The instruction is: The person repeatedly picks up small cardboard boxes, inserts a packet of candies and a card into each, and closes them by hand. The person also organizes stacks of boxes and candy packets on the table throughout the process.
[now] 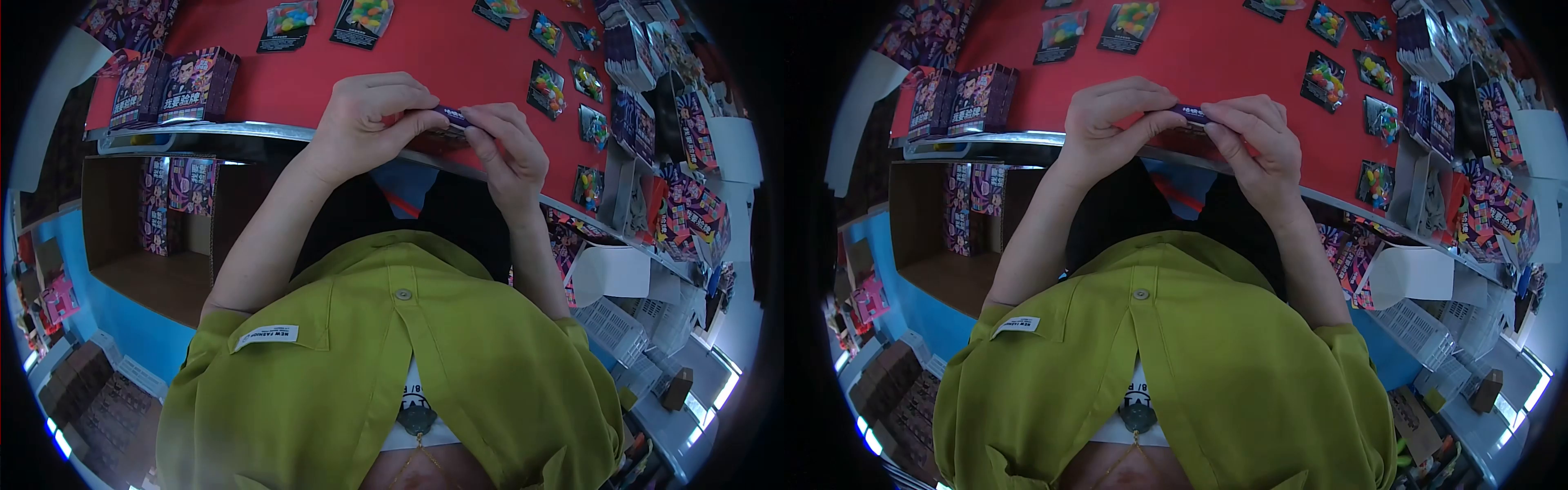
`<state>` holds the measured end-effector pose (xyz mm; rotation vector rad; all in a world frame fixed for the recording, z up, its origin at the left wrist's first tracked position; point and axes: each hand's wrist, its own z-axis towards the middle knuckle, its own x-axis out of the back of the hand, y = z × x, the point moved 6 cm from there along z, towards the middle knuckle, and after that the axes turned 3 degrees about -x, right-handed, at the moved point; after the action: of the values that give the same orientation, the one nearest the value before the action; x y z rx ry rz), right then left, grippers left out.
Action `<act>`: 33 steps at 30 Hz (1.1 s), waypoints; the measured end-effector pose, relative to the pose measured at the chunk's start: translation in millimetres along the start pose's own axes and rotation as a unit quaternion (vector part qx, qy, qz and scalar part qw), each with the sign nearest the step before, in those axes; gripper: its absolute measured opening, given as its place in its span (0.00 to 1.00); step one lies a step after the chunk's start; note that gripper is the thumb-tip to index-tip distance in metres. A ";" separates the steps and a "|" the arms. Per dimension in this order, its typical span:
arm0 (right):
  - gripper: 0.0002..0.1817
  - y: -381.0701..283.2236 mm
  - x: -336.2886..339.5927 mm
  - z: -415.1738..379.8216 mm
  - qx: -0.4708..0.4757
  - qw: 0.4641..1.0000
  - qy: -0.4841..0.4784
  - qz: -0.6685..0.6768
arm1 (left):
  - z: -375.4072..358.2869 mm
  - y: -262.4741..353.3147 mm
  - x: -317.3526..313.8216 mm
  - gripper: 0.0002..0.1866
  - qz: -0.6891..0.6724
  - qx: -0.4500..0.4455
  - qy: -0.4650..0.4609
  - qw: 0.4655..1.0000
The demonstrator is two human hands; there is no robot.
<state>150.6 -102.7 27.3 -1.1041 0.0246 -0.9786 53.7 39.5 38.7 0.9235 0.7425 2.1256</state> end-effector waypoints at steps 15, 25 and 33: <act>0.11 8.3 0.5 -2.1 -0.053 0.997 -0.004 0.052 | -8.0 -10.2 -3.8 0.07 -0.091 -0.001 0.009 0.996; 0.14 -15.6 -1.3 -0.3 0.146 0.966 -0.018 -0.211 | -19.3 11.0 1.2 0.11 0.097 -0.108 0.047 0.988; 0.19 -27.7 -46.6 29.2 0.148 0.985 -0.081 -0.034 | -58.5 -37.6 -7.8 0.31 -0.654 0.442 0.121 0.602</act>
<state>118.2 -52.7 42.5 -0.9102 -0.2845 -0.9157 25.6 42.8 -25.3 0.1910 1.9138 0.4324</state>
